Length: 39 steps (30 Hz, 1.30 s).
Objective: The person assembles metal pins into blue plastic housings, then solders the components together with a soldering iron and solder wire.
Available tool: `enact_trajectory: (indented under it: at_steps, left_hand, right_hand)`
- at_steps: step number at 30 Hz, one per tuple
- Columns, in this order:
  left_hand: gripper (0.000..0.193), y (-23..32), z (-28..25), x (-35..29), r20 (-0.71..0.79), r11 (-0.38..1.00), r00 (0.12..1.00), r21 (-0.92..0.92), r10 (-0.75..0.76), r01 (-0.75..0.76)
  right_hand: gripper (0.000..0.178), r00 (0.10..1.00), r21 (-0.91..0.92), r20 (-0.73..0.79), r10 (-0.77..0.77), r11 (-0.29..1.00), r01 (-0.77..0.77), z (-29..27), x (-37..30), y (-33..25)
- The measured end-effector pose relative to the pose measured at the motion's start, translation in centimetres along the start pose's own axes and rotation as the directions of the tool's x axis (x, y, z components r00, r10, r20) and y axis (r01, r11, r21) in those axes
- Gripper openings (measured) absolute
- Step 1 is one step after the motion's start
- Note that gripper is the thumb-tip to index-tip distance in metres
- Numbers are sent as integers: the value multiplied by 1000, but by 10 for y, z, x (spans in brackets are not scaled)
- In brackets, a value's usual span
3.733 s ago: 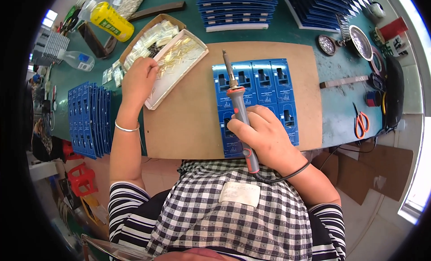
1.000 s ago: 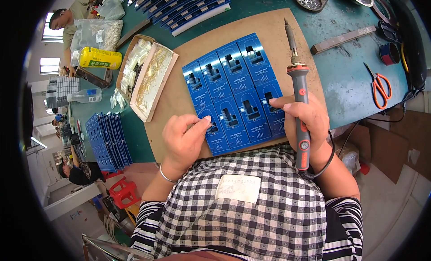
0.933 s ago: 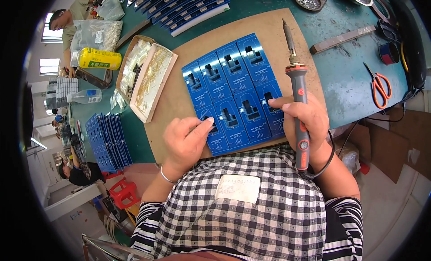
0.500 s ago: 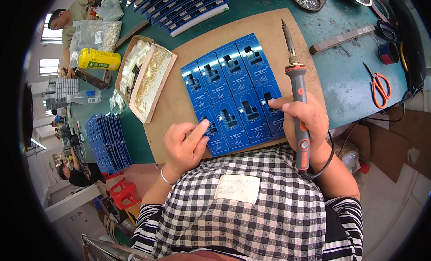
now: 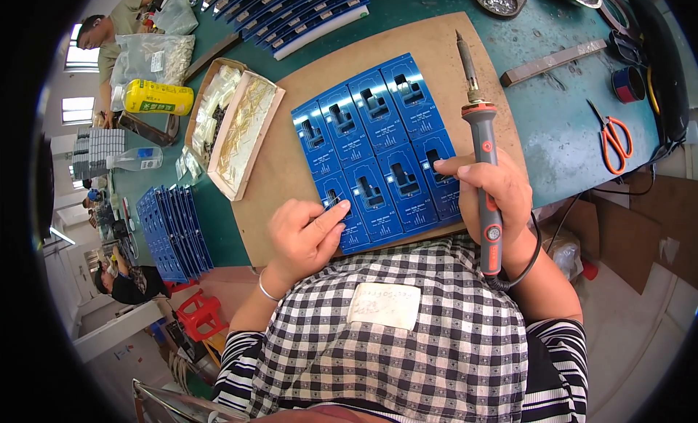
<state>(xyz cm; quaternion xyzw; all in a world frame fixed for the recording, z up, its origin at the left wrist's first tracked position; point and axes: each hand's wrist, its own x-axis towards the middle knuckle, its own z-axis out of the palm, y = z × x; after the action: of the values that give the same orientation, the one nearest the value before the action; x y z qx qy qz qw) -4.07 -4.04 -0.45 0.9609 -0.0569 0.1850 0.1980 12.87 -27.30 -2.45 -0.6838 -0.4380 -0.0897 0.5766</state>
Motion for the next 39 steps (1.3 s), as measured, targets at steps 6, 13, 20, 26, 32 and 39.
enact_trajectory:
  at_steps: [6,13,20,26,32,39]
  left_hand:
    - [37,1,0,1,-20,1000,1000,-2,-9,9]
    - [28,7,-2,-8,-163,909,920,-288,-356,301]
    - [15,1,-4,-11,-162,922,926,-253,-341,295]
    - [18,3,1,-14,-156,943,942,-204,-298,264]
    - [18,-1,1,-15,-156,952,946,-165,-283,257]
    - [17,1,0,-11,-152,952,945,-154,-288,266]
  right_hand:
    - [37,999,14,5,-46,999,46,-1,1,1]
    - [48,994,128,-6,-110,986,110,-17,-7,-19]
    - [34,890,215,265,372,876,-431,-26,8,-69]
    - [32,828,175,327,456,832,-527,-7,-1,-71]
    - [28,836,73,348,424,877,-475,-2,-1,-67]
    - [28,848,94,344,403,884,-458,0,1,-68]
